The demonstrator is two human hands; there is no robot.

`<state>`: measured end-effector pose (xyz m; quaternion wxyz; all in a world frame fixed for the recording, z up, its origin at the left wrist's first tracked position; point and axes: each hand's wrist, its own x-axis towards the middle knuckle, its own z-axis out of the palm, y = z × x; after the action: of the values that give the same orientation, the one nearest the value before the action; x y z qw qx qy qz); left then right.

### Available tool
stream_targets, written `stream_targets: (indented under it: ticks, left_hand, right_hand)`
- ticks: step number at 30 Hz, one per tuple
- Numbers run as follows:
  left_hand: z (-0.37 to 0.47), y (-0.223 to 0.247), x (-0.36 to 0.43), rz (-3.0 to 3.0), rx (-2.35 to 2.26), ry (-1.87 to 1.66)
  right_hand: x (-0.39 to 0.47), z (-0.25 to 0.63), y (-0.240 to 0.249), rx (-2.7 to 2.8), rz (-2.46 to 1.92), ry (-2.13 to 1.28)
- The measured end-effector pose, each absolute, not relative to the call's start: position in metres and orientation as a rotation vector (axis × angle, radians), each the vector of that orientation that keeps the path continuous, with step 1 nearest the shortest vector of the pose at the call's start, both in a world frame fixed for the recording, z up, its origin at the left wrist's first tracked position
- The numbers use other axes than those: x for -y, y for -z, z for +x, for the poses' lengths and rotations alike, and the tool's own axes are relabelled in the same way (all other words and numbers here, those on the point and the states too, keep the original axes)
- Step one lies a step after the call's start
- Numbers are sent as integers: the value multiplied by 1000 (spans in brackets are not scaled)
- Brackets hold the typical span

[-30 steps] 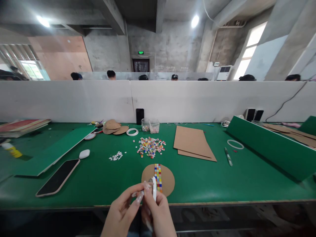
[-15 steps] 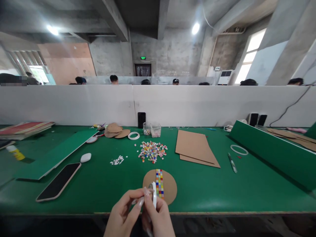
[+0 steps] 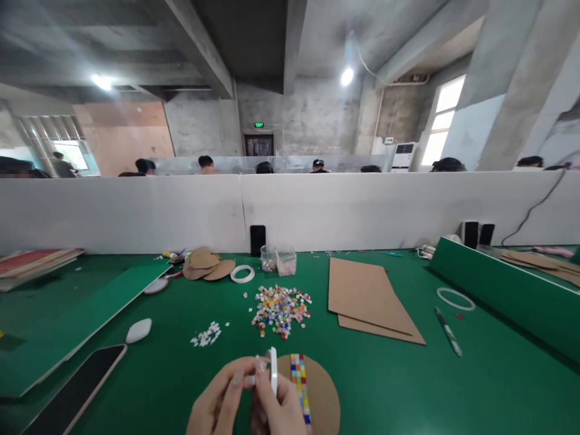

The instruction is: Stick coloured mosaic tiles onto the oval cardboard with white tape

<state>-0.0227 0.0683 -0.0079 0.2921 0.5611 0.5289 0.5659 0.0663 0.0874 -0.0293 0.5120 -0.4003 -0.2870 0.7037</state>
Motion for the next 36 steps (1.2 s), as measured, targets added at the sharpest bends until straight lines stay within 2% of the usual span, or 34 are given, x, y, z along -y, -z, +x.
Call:
stream_targets:
  ticks: [5, 10, 20, 36]
  left_hand:
    - [-31, 2, -102, 1391, -1599, -1527]
    - [-35, 1, -135, 1548, -1312, -1260]
    - [-34, 4, -186, 1688, -1143, -1022]
    - [-39, 46, -198, 1624, -1237, -877]
  right_hand:
    - [-135, 77, 13, 865, -1003, -1387]
    - [-177, 83, 20, 1062, -991, -1147]
    - [-216, 90, 39, 1235, -985, -1208]
    - [-219, 91, 76, 1430, -1124, -1073]
